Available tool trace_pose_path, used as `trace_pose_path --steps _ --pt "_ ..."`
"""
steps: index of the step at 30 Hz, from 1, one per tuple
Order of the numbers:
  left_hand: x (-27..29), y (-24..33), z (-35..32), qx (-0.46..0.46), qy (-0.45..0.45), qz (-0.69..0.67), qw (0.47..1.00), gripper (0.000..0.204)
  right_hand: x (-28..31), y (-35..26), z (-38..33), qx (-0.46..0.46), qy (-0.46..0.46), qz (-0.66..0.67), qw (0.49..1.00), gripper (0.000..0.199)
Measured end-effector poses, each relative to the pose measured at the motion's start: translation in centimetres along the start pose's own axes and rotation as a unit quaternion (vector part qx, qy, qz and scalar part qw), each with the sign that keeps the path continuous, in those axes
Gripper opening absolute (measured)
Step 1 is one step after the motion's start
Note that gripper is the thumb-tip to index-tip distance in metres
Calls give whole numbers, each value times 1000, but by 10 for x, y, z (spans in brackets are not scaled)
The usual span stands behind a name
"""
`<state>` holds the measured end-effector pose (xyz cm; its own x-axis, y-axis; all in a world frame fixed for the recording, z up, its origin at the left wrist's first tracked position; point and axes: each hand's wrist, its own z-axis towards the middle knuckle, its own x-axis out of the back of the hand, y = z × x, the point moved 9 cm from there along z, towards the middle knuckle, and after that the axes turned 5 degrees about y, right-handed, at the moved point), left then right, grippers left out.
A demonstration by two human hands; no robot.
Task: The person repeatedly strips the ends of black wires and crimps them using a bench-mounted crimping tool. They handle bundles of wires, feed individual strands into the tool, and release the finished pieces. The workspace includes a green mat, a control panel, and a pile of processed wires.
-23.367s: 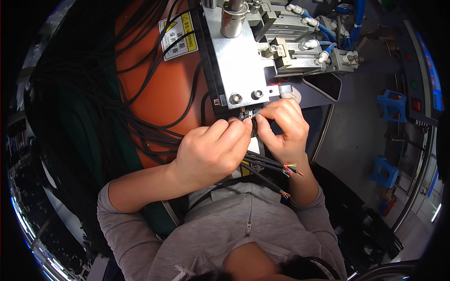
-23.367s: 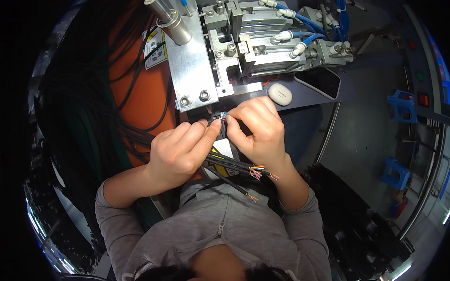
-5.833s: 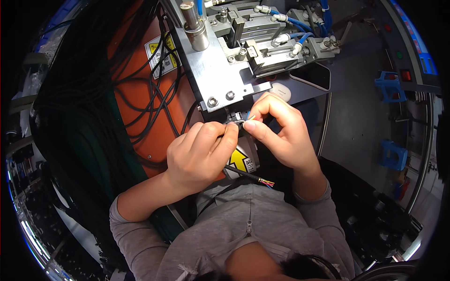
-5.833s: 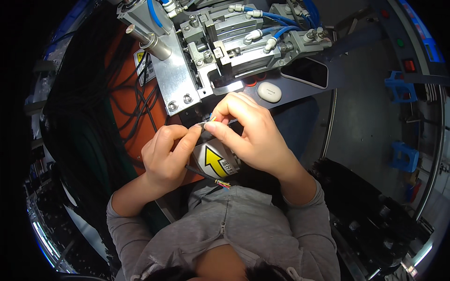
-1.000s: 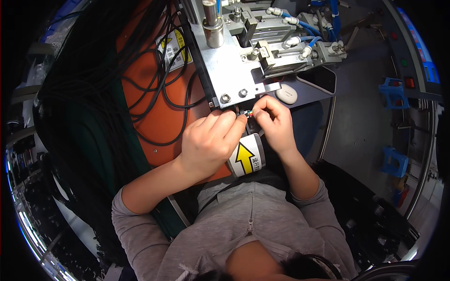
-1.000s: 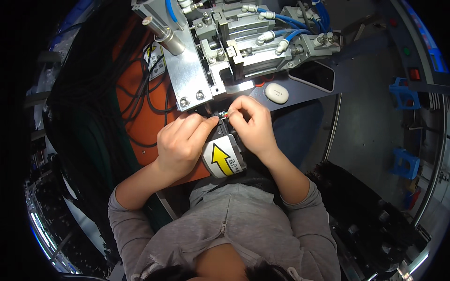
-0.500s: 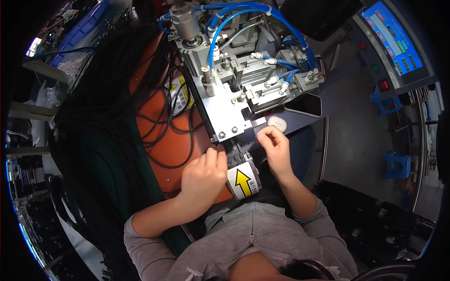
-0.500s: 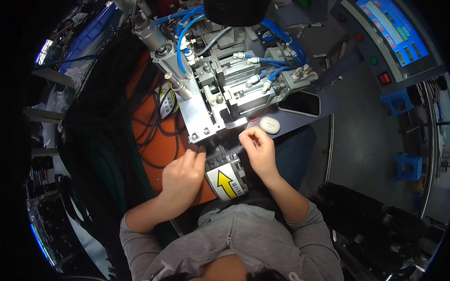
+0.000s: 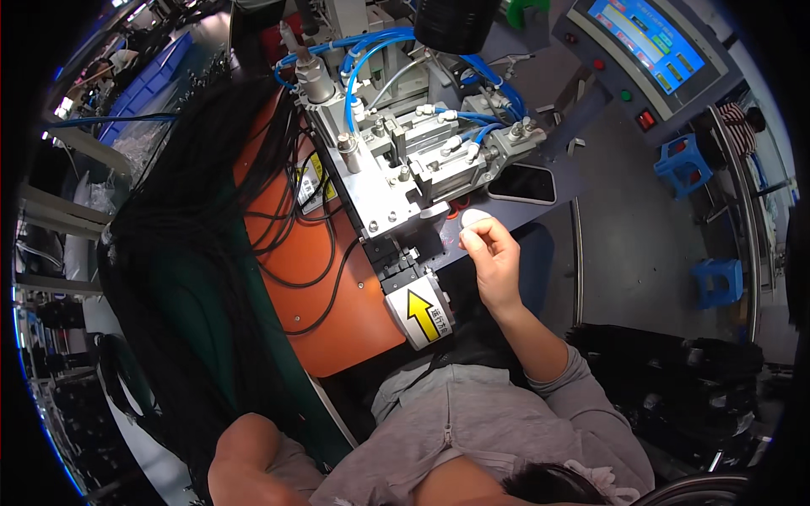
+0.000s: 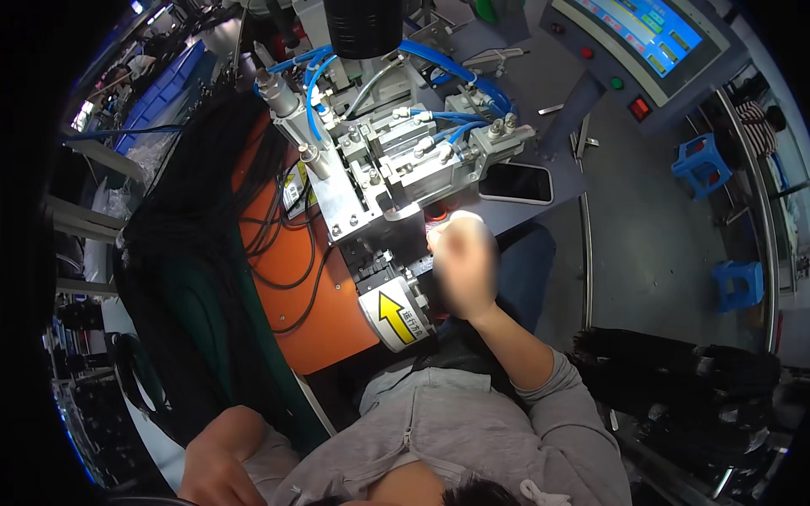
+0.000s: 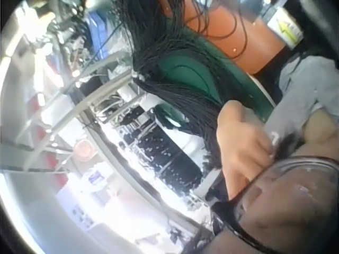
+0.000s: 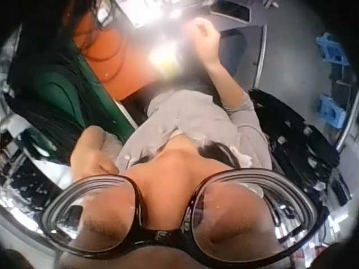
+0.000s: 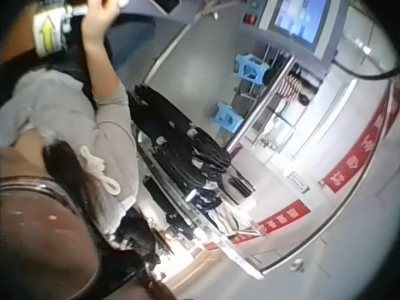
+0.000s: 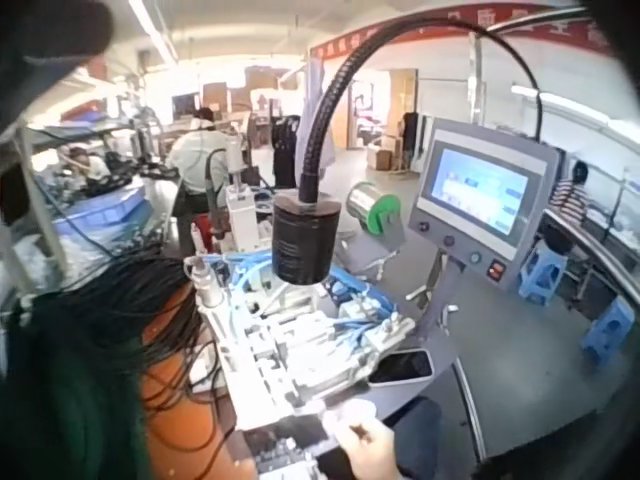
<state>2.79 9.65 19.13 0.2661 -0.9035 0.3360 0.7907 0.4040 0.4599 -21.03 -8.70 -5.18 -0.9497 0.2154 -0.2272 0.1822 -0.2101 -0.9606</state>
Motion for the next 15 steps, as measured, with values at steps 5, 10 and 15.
trace_pose_path --steps 5,10,15 --pt "-22 14 1 -77 -28 143 986 18 -1 -8 -6 18 -4 -24 1000 9" --pt "-25 28 14 -80 8 194 978 14 -9 -14 -12 29 -15 -20 999 10" --pt "-35 48 22 -84 36 252 964 11 -26 -24 -17 51 -44 -16 998 9"
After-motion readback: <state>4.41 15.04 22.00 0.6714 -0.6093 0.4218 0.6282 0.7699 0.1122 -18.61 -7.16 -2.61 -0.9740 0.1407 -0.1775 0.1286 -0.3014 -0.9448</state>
